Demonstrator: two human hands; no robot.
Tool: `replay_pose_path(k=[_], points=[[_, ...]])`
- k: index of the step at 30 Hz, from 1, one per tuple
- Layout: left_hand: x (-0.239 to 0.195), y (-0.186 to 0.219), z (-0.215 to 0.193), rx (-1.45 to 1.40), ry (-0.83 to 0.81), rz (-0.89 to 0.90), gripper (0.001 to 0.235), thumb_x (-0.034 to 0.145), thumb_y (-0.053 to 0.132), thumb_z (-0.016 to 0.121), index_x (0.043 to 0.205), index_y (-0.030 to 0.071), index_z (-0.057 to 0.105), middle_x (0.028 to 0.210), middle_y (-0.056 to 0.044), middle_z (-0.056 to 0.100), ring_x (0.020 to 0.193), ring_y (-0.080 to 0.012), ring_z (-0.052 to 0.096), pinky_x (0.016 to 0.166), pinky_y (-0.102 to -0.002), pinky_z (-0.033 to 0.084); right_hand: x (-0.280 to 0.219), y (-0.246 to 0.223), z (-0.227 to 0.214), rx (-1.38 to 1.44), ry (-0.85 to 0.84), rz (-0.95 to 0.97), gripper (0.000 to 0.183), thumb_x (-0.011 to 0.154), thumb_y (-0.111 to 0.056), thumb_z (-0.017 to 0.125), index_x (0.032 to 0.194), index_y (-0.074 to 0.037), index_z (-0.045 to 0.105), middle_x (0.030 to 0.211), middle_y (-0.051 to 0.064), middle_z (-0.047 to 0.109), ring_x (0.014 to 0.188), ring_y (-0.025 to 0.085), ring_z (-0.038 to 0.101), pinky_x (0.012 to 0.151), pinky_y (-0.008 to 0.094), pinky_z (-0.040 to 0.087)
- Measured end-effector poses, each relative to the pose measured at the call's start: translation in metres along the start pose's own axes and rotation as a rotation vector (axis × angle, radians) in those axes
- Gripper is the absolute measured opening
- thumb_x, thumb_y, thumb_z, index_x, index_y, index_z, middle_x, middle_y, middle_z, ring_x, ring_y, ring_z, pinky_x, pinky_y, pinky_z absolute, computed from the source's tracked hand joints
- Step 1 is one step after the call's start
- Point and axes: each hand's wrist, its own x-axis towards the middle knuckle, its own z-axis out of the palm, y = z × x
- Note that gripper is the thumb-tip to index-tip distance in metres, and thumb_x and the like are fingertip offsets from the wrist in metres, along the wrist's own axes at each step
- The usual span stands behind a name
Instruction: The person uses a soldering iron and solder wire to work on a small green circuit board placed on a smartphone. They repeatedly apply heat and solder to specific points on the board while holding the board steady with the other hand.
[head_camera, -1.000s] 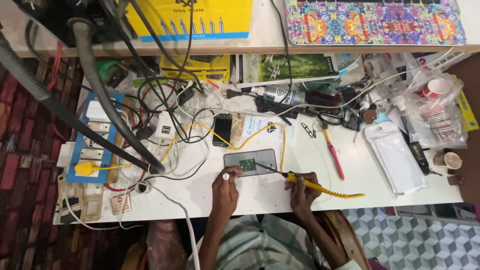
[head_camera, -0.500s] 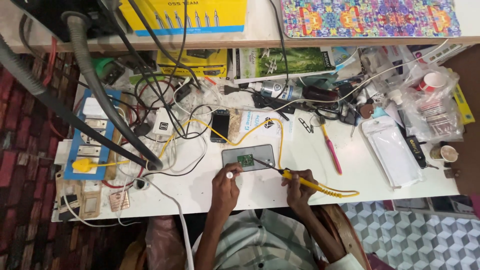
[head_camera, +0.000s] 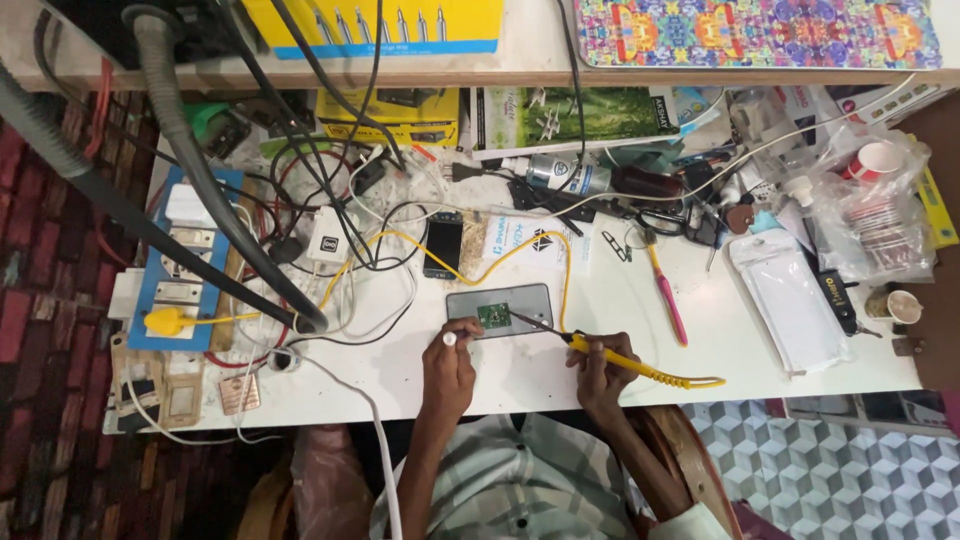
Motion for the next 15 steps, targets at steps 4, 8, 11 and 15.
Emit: replay_pose_path(k=[4,8,11,15], points=[[0.0038,-0.0046,0.0007,-0.032,-0.001,-0.046,0.021,0.101,-0.009,0.038,0.108,-0.004,0.057,0.104,-0.016,0.07,0.087,-0.0271,0.072,0.087,-0.034,0.059,0.0045,0.0039,0.001,0.016,0.003,-0.014,0.027,0.111,-0.022,0.049,0.096,0.0,0.053,0.068,0.009,0.067,0.054,0.008,0.062,0.046,0.02,0.043],[0.0018,-0.0085,0.0009,-0.069,-0.004,-0.016,0.021,0.099,-0.011,0.037,0.11,-0.006,0.054,0.107,-0.017,0.068,0.095,-0.0287,0.072,0.089,-0.034,0.06,0.0025,0.0061,0.0004,0.031,-0.003,0.024,0.027,0.111,-0.021,0.048,0.097,0.0,0.053,0.069,0.01,0.067,0.052,0.007,0.058,0.045,0.02,0.04],[0.0016,-0.009,0.002,-0.039,-0.007,-0.021,0.022,0.1,-0.011,0.036,0.106,-0.005,0.056,0.104,-0.016,0.068,0.093,-0.0277,0.073,0.089,-0.034,0.06,0.0032,0.0053,0.0001,0.01,0.01,0.014,0.025,0.111,-0.019,0.048,0.098,0.002,0.055,0.068,0.01,0.067,0.054,0.009,0.062,0.046,0.021,0.043],[0.003,-0.0073,0.0026,0.014,0.013,0.003,0.018,0.098,-0.009,0.039,0.105,-0.006,0.056,0.105,-0.017,0.07,0.09,-0.028,0.073,0.081,-0.034,0.059,0.0044,0.0006,-0.0006,-0.041,0.009,0.031,0.025,0.11,-0.018,0.048,0.096,0.001,0.055,0.065,0.009,0.066,0.051,0.007,0.059,0.044,0.02,0.04]])
